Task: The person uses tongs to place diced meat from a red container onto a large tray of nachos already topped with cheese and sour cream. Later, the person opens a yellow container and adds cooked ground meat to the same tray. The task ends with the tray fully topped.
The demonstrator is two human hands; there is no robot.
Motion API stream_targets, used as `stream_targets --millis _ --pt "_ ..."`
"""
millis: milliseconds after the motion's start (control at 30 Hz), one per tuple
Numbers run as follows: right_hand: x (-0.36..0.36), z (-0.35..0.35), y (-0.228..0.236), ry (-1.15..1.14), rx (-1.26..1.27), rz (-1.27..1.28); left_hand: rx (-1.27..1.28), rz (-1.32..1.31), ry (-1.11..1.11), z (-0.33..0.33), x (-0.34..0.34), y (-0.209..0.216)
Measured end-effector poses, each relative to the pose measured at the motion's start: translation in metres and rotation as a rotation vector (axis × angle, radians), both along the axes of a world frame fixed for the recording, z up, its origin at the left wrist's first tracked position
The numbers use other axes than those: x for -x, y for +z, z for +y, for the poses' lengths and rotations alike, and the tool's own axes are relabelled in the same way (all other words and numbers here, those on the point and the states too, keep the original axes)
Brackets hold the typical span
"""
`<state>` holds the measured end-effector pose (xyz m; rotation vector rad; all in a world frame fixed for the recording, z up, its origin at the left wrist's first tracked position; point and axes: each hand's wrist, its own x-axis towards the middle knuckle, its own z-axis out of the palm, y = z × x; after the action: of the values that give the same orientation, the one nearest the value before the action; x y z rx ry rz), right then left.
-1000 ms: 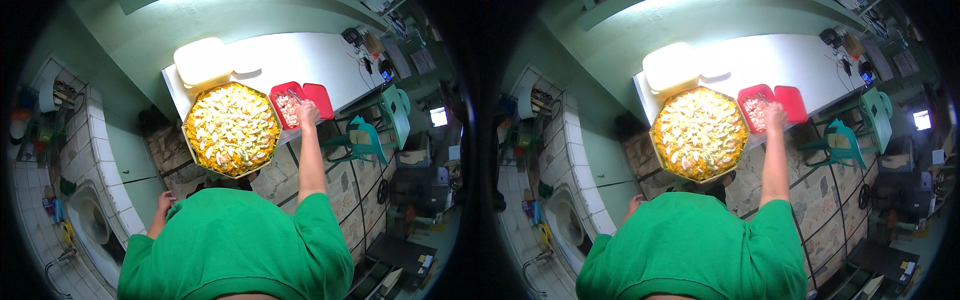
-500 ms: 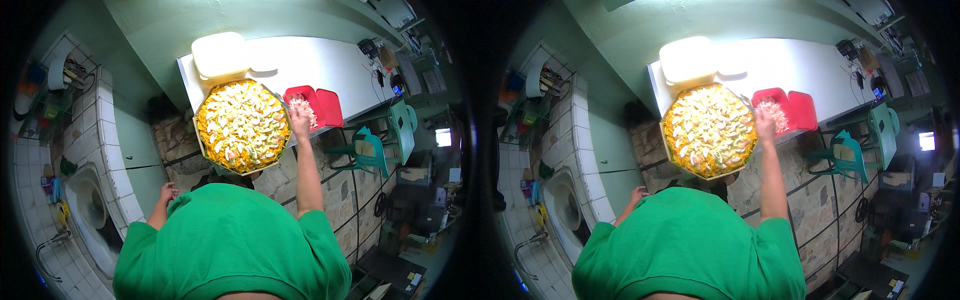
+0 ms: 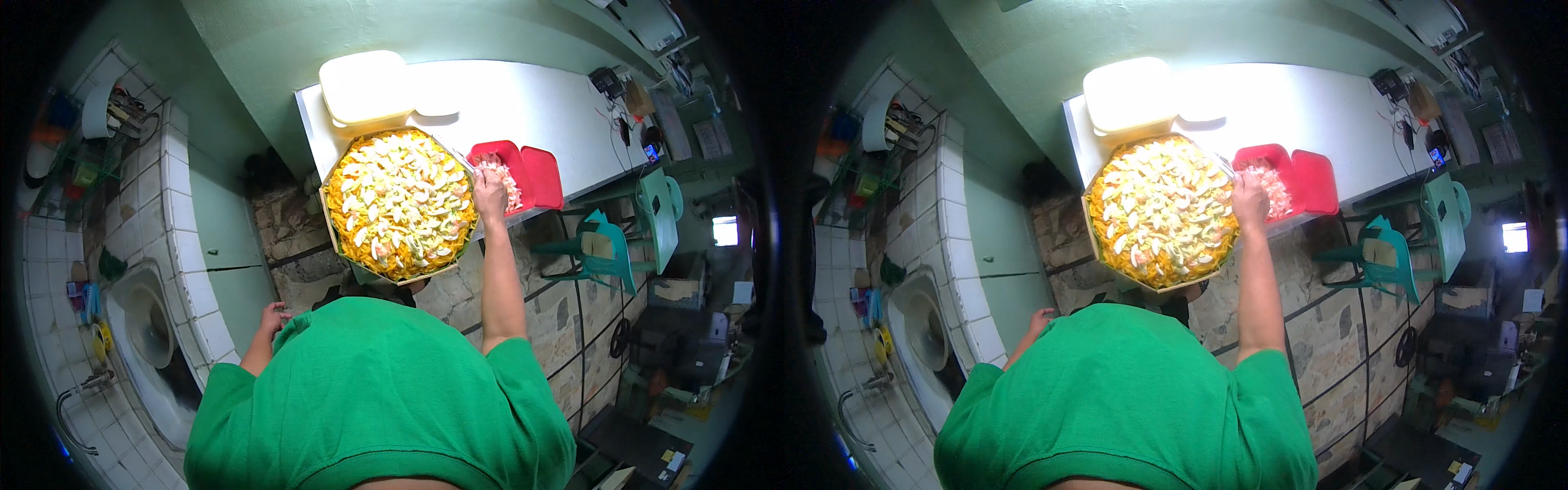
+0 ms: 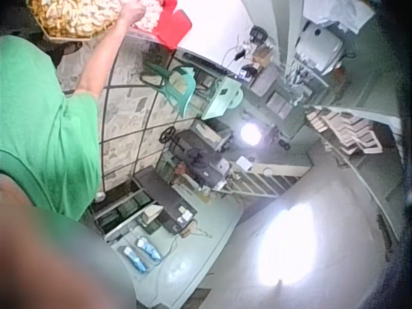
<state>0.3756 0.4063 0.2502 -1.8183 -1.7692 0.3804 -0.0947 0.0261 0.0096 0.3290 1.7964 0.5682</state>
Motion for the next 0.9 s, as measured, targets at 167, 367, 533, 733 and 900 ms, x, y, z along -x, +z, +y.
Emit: stream_targets --millis 167,367,533,733,900 --pt "0.014 0.001 0.015 0.047 0.031 -0.218 -0.039 -0.033 0.04 0.004 0.0 0.001" --pt "0.021 -0.002 0.02 0.068 0.037 -0.269 -0.048 -0.043 0.041 0.012 0.001 0.004" --pt "0.007 -0.023 0.03 0.12 -0.247 -0.101 -0.037 -0.077 0.137 0.003 0.0 -0.009" --pt "-0.003 -0.086 0.03 0.293 -0.05 0.1 0.01 -0.056 0.117 -0.006 0.004 -0.013" --pt "0.021 -0.118 0.012 0.396 0.029 0.093 0.011 -0.041 0.034 0.006 -0.003 -0.003"
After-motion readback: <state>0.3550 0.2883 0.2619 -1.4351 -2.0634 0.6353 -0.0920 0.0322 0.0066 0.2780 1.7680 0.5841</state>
